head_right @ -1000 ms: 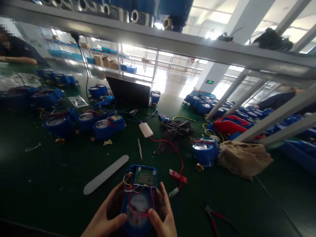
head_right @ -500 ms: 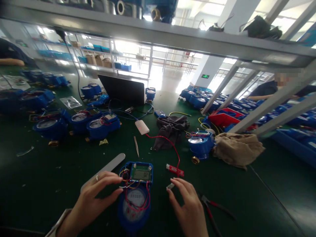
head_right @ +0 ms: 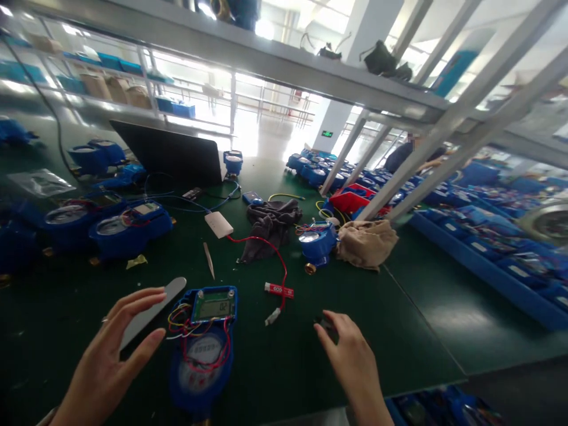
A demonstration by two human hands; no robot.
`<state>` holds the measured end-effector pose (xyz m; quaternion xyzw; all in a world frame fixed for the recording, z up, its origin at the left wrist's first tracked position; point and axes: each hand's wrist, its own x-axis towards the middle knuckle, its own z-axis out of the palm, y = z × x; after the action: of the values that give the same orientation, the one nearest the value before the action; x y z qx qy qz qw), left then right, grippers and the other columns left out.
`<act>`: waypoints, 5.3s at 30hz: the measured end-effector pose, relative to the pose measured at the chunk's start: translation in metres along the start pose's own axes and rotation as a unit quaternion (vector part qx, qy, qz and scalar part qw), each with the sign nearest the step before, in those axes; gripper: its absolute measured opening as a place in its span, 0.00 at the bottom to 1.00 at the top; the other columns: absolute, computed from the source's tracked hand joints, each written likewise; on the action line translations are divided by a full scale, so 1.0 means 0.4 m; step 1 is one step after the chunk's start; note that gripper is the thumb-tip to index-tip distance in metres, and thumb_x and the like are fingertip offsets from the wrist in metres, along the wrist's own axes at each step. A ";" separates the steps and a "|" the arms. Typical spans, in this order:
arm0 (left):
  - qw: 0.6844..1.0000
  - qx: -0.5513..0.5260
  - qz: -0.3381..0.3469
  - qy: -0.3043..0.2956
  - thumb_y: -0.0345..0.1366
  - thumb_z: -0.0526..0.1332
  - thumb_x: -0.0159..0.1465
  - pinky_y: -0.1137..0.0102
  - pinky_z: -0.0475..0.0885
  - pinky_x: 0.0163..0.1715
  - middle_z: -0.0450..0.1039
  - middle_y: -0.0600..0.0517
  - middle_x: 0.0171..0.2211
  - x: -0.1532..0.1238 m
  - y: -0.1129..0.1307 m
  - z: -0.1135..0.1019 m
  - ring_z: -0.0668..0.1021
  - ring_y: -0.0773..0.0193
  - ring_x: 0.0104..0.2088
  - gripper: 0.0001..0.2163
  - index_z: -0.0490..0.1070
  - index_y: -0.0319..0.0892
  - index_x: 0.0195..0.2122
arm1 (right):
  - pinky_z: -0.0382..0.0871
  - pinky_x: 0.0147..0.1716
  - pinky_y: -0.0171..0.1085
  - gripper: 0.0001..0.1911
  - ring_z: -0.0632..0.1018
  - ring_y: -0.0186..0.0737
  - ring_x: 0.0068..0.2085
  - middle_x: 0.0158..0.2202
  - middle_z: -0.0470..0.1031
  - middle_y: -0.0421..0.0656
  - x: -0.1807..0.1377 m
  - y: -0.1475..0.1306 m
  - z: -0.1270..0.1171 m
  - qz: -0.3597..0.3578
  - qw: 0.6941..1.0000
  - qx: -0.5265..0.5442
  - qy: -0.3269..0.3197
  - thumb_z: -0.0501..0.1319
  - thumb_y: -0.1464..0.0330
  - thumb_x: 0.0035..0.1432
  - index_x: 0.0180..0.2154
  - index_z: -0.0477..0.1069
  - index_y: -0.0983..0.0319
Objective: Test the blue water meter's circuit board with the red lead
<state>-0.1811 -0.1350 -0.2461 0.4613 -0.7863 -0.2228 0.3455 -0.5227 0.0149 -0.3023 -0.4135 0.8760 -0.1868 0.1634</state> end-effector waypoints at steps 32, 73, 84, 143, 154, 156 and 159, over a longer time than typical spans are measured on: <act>0.994 -0.050 -0.034 -0.090 0.45 0.60 0.61 0.38 0.65 0.54 0.53 0.46 0.65 -0.040 0.016 0.036 0.61 0.38 0.62 0.28 0.54 0.57 0.62 | 0.61 0.13 0.24 0.23 0.72 0.29 0.19 0.30 0.79 0.44 0.085 -0.216 0.078 0.114 0.782 0.588 -0.176 0.71 0.55 0.43 0.34 0.67 0.62; 0.956 -0.233 -0.107 -0.145 0.36 0.64 0.57 0.54 0.67 0.57 0.64 0.49 0.58 0.013 0.028 0.104 0.66 0.53 0.60 0.23 0.63 0.53 0.54 | 0.77 0.29 0.31 0.07 0.80 0.38 0.29 0.33 0.80 0.41 0.010 -0.350 -0.039 -0.208 0.937 0.222 -0.173 0.63 0.64 0.58 0.39 0.76 0.57; 0.953 -0.257 -0.101 -0.125 0.37 0.65 0.57 0.55 0.68 0.56 0.64 0.48 0.57 0.000 0.017 0.112 0.68 0.52 0.59 0.23 0.64 0.53 0.54 | 0.74 0.23 0.32 0.08 0.78 0.38 0.26 0.30 0.79 0.41 0.022 -0.368 -0.041 -0.199 0.937 0.222 -0.184 0.64 0.62 0.55 0.36 0.77 0.57; 0.947 -0.270 -0.107 -0.137 0.35 0.65 0.57 0.59 0.67 0.57 0.63 0.51 0.57 0.009 0.023 0.114 0.68 0.57 0.58 0.23 0.64 0.54 0.54 | 0.72 0.29 0.26 0.03 0.78 0.32 0.31 0.34 0.79 0.39 0.031 -0.417 -0.062 -0.355 0.914 0.108 -0.166 0.60 0.70 0.60 0.36 0.73 0.60; 0.949 -0.268 -0.098 -0.134 0.37 0.65 0.57 0.58 0.66 0.57 0.64 0.49 0.57 0.004 0.018 0.115 0.66 0.56 0.59 0.23 0.64 0.53 0.54 | 0.73 0.29 0.29 0.04 0.79 0.34 0.31 0.36 0.79 0.40 0.024 -0.425 -0.059 -0.388 0.908 0.053 -0.149 0.58 0.70 0.62 0.36 0.72 0.60; 0.949 -0.268 -0.096 -0.133 0.37 0.65 0.57 0.59 0.66 0.57 0.64 0.50 0.57 0.005 0.018 0.116 0.67 0.57 0.59 0.23 0.64 0.53 0.54 | 0.73 0.29 0.29 0.04 0.79 0.34 0.31 0.36 0.79 0.40 0.024 -0.426 -0.060 -0.387 0.909 0.050 -0.148 0.58 0.70 0.62 0.36 0.72 0.60; 0.949 -0.271 -0.096 -0.132 0.36 0.65 0.57 0.60 0.67 0.57 0.65 0.50 0.56 0.006 0.019 0.114 0.68 0.58 0.58 0.23 0.65 0.53 0.54 | 0.74 0.30 0.30 0.04 0.79 0.35 0.32 0.37 0.79 0.41 0.023 -0.426 -0.062 -0.386 0.909 0.050 -0.150 0.58 0.70 0.62 0.37 0.72 0.60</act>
<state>-0.2205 -0.1321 -0.2705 0.3904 -0.6867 -0.5184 0.3275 -0.4261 -0.0877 -0.2028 -0.7336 0.6029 -0.2145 0.2287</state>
